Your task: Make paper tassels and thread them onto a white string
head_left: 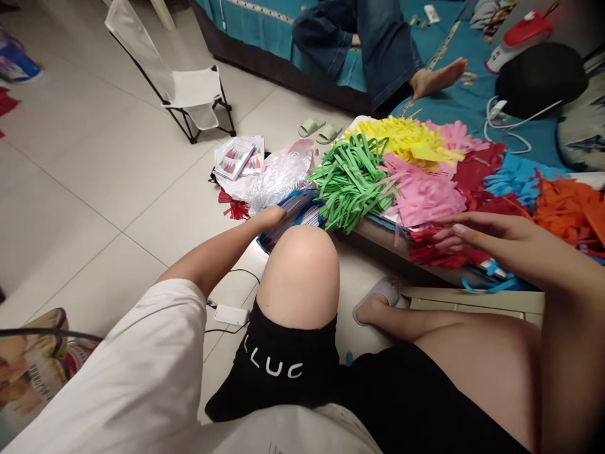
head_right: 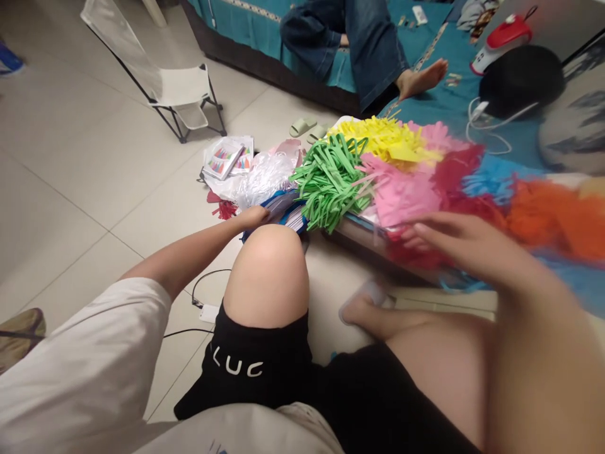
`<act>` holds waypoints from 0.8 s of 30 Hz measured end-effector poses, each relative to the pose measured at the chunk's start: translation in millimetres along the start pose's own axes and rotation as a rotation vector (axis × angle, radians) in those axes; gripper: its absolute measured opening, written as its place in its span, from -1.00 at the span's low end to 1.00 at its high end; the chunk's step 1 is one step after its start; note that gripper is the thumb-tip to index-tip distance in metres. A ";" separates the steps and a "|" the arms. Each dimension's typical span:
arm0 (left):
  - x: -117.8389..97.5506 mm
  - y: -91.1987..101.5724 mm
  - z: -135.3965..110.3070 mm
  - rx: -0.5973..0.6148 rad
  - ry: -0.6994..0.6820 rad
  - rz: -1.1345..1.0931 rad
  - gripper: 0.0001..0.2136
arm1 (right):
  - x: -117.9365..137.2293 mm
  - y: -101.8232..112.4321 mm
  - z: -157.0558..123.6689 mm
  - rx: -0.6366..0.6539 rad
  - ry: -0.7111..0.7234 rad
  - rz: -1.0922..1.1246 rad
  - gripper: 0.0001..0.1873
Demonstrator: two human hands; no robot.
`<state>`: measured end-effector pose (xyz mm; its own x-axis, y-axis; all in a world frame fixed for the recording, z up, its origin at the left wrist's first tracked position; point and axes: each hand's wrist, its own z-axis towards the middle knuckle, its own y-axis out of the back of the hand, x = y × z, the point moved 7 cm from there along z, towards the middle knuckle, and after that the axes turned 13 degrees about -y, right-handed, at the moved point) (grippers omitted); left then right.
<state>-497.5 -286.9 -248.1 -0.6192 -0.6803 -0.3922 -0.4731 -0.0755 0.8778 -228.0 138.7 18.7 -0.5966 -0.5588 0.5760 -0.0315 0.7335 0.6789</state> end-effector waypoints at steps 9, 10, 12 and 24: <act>-11.7 91.6 -52.6 -0.336 0.025 -0.011 -0.72 | 11.2 -5.4 -10.8 0.039 -0.101 0.200 -0.73; -6.2 115.8 -62.0 -0.394 0.035 -0.008 -0.70 | 12.7 -5.1 -10.9 0.035 -0.097 0.202 -0.75; 5.8 173.9 -85.7 -0.543 0.064 0.001 -0.65 | 14.9 -4.2 -11.2 0.018 -0.109 0.198 -0.76; -108.5 381.8 -175.7 -1.407 -0.485 -0.159 -0.19 | 17.9 -2.6 -7.9 0.025 -0.046 0.281 -0.79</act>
<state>-500.9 -370.0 177.9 -0.8963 -0.3175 -0.3096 0.2466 -0.9371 0.2472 -232.2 123.8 30.9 -0.6204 -0.3144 0.7185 0.1211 0.8667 0.4839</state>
